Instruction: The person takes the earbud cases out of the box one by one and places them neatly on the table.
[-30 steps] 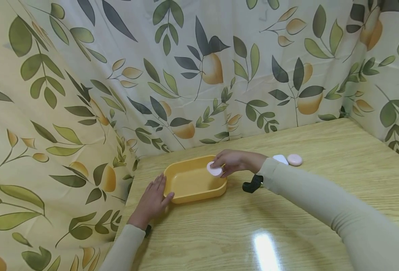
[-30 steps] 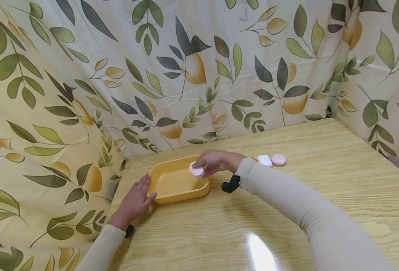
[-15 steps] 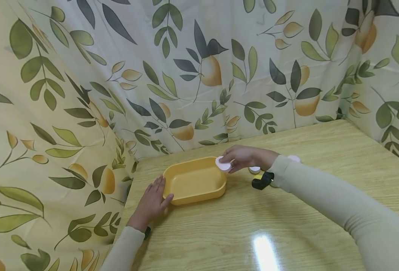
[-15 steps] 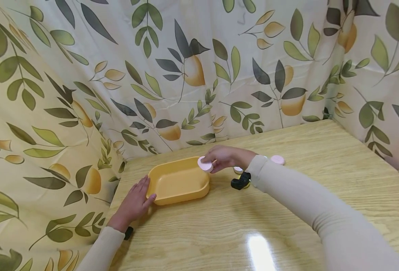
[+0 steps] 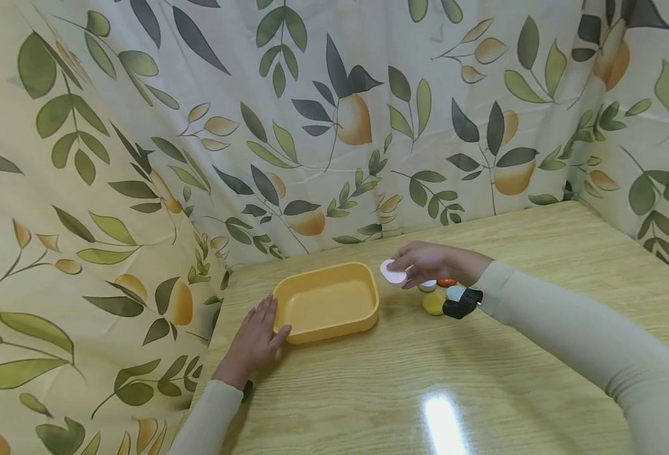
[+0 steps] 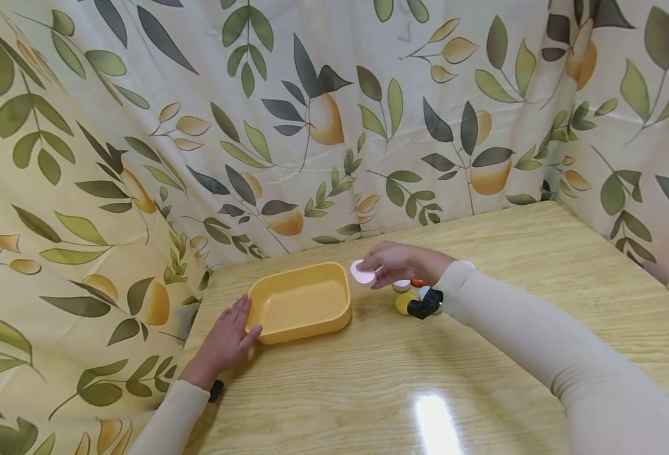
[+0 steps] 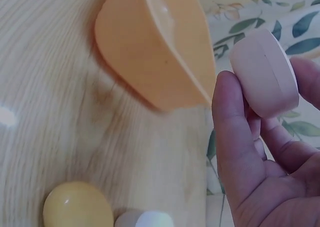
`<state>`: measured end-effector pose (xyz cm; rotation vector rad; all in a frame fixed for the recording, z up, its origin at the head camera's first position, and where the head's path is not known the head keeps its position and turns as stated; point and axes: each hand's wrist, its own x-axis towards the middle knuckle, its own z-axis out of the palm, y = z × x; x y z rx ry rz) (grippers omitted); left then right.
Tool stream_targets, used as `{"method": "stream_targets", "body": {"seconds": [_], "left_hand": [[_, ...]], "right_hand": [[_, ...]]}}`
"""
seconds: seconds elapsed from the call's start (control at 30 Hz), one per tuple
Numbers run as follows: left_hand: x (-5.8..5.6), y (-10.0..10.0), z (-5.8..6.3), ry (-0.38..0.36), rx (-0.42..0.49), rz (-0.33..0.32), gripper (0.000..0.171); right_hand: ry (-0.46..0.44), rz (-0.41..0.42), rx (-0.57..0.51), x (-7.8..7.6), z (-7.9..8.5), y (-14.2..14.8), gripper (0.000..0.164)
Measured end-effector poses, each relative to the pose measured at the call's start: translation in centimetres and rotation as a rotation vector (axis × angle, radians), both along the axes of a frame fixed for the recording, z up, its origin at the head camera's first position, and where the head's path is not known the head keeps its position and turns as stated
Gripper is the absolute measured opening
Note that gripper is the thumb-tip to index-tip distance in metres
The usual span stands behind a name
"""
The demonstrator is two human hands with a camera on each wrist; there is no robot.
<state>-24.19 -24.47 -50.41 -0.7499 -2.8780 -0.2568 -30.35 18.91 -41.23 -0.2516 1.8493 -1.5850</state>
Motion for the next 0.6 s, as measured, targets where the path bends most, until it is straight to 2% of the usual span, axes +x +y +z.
{"method": "stream_targets", "body": {"seconds": [0.27, 0.5, 0.6], "left_hand": [[-0.1, 0.3, 0.1, 0.024, -0.002, -0.01, 0.078], [0.0, 0.3, 0.2, 0.012, 0.01, -0.015, 0.078], [0.1, 0.1, 0.1, 0.025, 0.012, -0.018, 0.077]], "right_hand": [[0.002, -0.028, 0.014, 0.4, -0.6, 2.0, 0.03], [-0.022, -0.081, 0.012, 0.6, -1.2, 3.5, 0.032], [-0.022, -0.069, 0.012, 0.7, -1.4, 4.1, 0.035]]}}
